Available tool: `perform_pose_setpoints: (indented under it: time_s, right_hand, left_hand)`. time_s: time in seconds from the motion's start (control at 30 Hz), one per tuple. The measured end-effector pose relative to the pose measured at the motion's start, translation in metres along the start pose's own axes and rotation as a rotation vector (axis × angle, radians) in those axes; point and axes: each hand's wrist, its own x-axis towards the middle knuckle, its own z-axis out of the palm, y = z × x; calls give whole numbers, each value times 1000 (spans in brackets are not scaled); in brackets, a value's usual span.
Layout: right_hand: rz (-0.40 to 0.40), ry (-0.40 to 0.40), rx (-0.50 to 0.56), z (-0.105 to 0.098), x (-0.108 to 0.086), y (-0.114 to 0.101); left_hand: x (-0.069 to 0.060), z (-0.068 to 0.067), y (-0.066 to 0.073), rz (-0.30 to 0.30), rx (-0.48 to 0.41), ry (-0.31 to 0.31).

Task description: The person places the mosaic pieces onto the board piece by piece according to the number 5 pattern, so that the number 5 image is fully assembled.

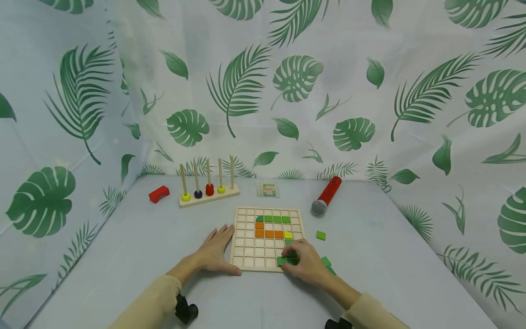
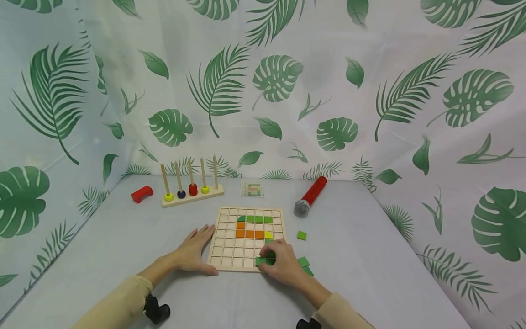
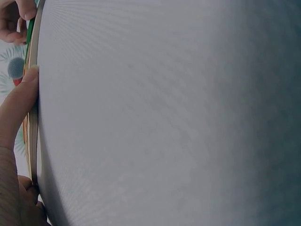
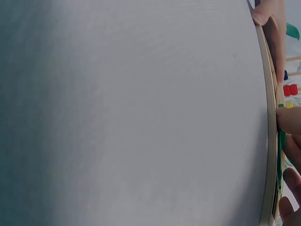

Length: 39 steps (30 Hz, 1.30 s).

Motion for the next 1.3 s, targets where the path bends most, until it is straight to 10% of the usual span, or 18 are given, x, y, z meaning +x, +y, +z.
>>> perform_pose_setpoints:
  time_s: [0.53, 1.3]
  right_hand:
    - [-95, -19, -27, -2, -2, 1]
    - [72, 70, 225, -57, -26, 34]
  left_hand:
    - [-2, 3, -1, 3, 2, 1]
    - [-1, 1, 0, 2, 1, 3]
